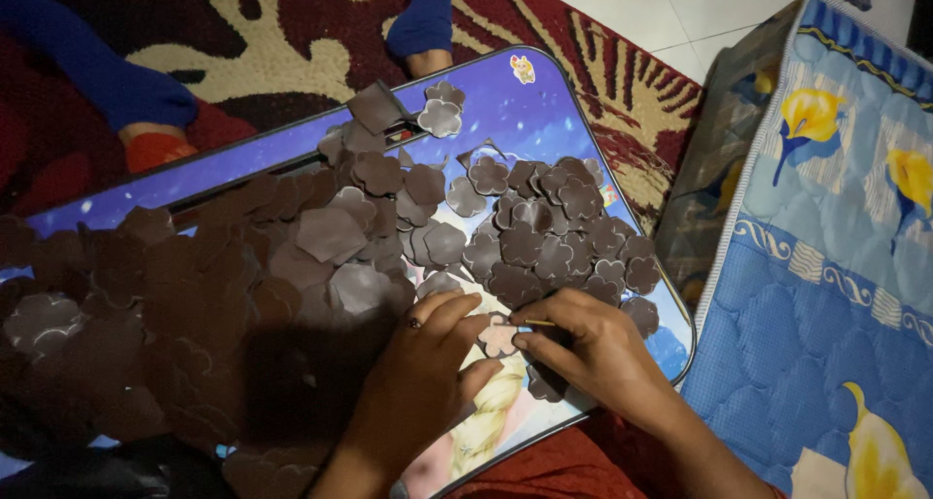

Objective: The person sits on the floor and uses a small stick to trace or mark the edges of flower-shaped paper cutouts on a tray. They handle the cutouts one at a time, turning them over and placing them back on the tray.

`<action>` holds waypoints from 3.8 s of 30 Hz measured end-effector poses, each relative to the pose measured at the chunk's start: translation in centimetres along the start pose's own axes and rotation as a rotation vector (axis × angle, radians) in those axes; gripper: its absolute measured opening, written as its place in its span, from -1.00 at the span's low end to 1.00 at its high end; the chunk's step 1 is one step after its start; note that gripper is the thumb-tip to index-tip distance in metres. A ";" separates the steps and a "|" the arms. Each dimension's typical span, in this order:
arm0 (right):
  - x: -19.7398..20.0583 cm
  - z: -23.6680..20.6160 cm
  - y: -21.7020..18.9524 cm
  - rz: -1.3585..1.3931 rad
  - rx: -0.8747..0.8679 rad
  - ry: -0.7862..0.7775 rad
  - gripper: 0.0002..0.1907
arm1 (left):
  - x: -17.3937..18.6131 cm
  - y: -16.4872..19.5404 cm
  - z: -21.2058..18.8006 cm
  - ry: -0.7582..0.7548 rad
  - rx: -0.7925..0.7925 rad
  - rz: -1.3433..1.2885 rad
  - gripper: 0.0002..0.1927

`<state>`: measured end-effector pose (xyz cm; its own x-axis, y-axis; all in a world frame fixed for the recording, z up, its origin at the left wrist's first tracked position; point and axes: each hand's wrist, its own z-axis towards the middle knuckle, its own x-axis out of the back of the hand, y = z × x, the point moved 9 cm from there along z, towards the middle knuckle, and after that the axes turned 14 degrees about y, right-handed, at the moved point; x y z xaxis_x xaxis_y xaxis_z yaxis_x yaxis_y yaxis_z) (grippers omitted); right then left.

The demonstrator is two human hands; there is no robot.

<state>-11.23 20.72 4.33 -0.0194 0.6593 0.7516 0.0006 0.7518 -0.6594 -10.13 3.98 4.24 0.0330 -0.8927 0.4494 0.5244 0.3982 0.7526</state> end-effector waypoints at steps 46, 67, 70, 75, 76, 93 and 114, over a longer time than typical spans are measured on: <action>-0.1 0.2 0.3 0.014 0.007 -0.003 -0.79 | 0.9 -0.4 -0.1 0.029 0.046 -0.050 -0.79; 0.0 0.3 0.1 -0.012 0.042 0.035 -0.76 | 0.8 -0.1 0.2 0.025 0.010 -0.051 -0.76; -0.1 0.3 0.2 -0.019 0.032 0.035 -0.76 | 0.8 -0.1 0.1 0.032 0.003 -0.031 -0.76; 0.0 0.3 -0.5 -0.019 0.106 0.078 -0.76 | 0.8 -0.2 0.0 0.033 0.023 -0.061 -0.77; 0.0 0.3 -0.3 -0.026 0.087 0.076 -0.76 | 0.7 -0.3 0.0 0.025 0.029 -0.053 -0.76; 0.4 -0.1 4.9 0.235 -0.185 -0.011 -0.72 | -1.4 2.6 -1.3 -0.101 -0.314 0.245 -0.66; -0.9 -0.8 -1.4 0.180 0.286 -0.032 -0.81 | -5.9 2.3 -5.3 -0.079 -0.266 0.627 -0.79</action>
<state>-10.38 19.09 4.64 -0.0763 0.7770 0.6249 -0.2737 0.5863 -0.7624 -4.59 9.04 0.83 0.3416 -0.4882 0.8031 0.6179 0.7605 0.1995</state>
